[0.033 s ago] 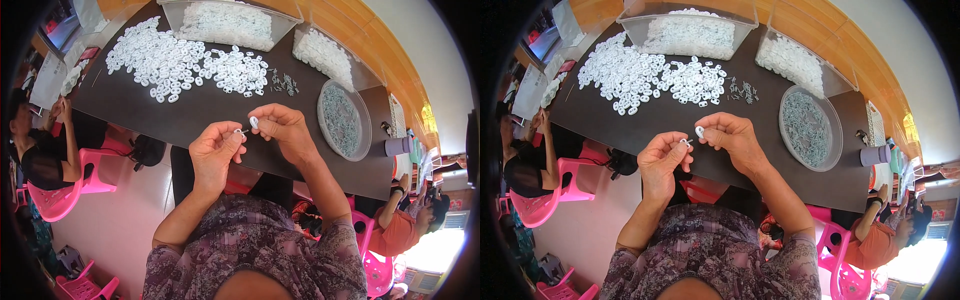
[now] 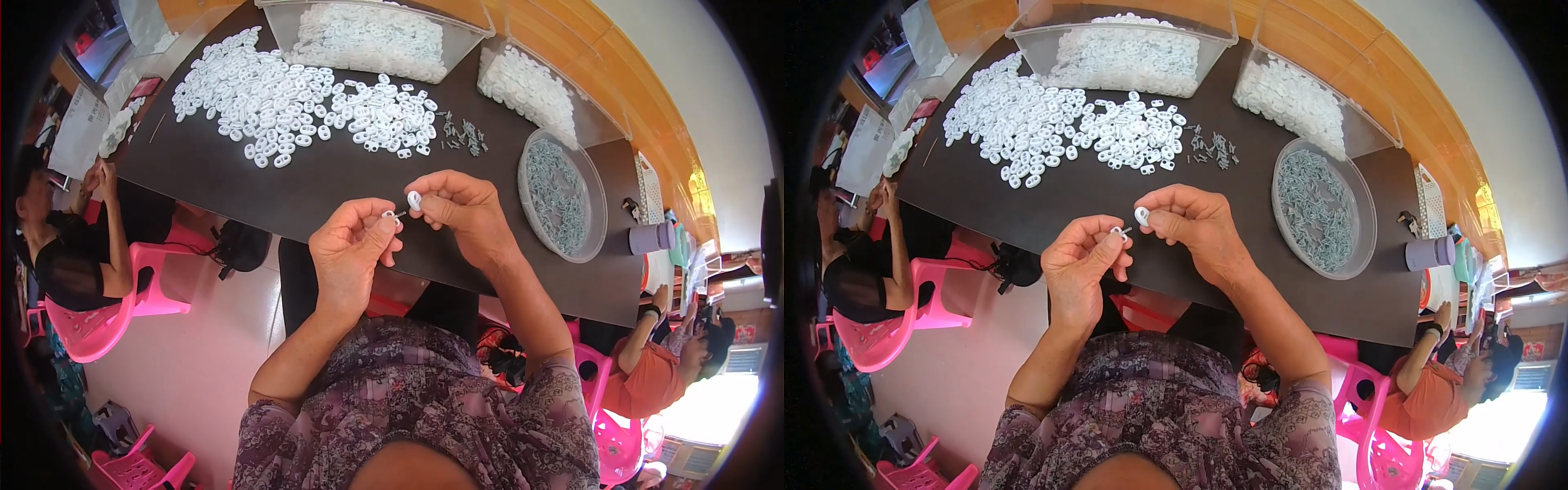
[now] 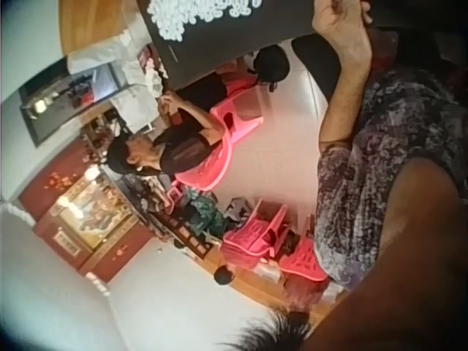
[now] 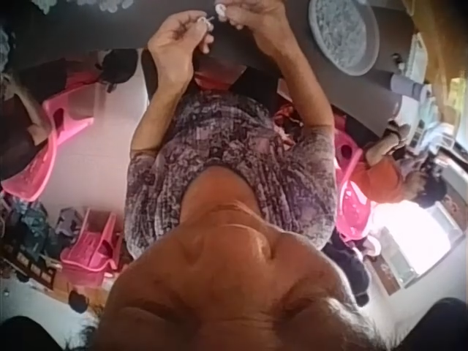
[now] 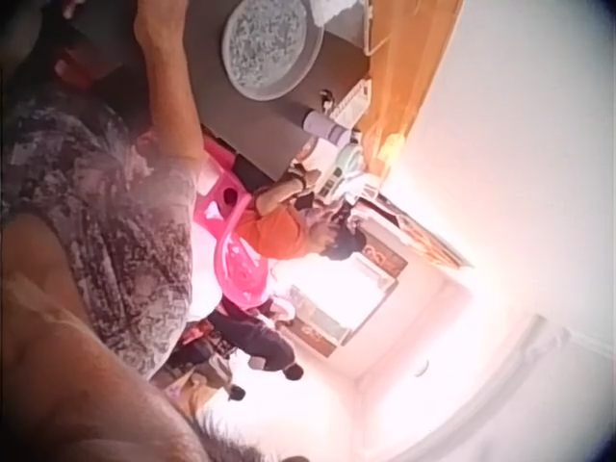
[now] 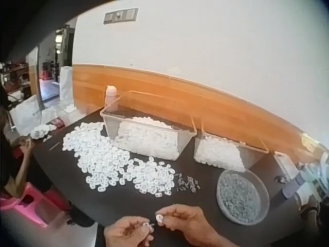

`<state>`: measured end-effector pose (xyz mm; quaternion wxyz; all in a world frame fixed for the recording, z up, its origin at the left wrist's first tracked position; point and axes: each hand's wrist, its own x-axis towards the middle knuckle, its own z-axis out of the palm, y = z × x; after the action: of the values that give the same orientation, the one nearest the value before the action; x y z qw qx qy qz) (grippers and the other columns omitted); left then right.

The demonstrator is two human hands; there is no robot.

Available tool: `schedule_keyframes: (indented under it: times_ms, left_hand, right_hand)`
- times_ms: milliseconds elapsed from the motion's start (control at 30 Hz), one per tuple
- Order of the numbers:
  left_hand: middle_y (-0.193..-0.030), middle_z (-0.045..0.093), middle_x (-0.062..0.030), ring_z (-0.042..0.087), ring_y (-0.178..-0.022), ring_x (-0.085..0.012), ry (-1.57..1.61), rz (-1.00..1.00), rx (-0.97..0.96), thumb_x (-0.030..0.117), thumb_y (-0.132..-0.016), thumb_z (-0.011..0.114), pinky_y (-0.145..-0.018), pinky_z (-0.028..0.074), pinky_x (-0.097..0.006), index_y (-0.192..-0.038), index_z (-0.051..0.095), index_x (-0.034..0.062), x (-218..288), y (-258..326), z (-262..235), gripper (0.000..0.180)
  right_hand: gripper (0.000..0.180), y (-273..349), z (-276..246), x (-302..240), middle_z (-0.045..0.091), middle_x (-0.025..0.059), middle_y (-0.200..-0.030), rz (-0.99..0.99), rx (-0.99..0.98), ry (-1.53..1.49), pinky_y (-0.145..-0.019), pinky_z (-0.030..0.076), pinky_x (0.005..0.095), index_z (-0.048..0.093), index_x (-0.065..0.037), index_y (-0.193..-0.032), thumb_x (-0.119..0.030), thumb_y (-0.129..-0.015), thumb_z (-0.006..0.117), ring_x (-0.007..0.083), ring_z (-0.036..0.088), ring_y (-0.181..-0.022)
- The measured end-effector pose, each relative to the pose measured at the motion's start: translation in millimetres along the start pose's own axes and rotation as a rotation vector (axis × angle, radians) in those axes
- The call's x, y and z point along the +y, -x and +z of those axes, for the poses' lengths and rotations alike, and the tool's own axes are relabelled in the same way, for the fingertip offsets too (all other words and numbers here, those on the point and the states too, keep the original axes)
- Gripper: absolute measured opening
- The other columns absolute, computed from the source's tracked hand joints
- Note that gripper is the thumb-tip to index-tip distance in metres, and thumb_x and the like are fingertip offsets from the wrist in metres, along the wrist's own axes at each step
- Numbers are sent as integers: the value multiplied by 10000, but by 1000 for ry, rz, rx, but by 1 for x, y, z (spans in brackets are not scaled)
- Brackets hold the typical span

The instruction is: Manually assembling small white plastic components by inserting metal pins into them at a workshop table.

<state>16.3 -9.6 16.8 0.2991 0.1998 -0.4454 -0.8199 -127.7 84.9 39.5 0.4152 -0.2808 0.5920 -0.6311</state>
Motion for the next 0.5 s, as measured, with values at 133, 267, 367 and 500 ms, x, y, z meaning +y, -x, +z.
schedule_keyframes:
  times_ms: [133,267,367,500]
  left_hand:
    - [-803,622,-85,573,-618,-96,-36,10,14,43,-861,595,-497,446,-195,-982,589,-40,-2,1,3,146]
    - [-789,625,-93,576,-605,-102,-65,10,35,58,-858,604,-484,450,-203,-961,590,-45,-1,2,6,146]
    - [-790,623,-89,574,-605,-99,-86,-6,45,57,-860,600,-486,448,-202,-961,589,-43,-2,1,7,142]
    - [-792,622,-86,571,-607,-97,-104,1,53,57,-861,598,-488,446,-200,-958,589,-41,-2,1,7,138]
  right_hand:
    - [168,3,0,3,648,37,-812,-45,18,51,-595,401,190,648,-5,-971,-74,-818,642,66,569,-713]
    - [166,7,5,5,657,44,-839,-101,76,57,-618,423,194,645,1,-969,-54,-812,649,71,587,-734]
    - [170,9,8,7,658,49,-851,-118,93,43,-655,446,201,640,9,-972,-29,-808,651,77,594,-757]
    - [172,8,9,9,657,52,-854,-125,98,43,-692,462,208,634,18,-976,-14,-807,649,83,597,-766]
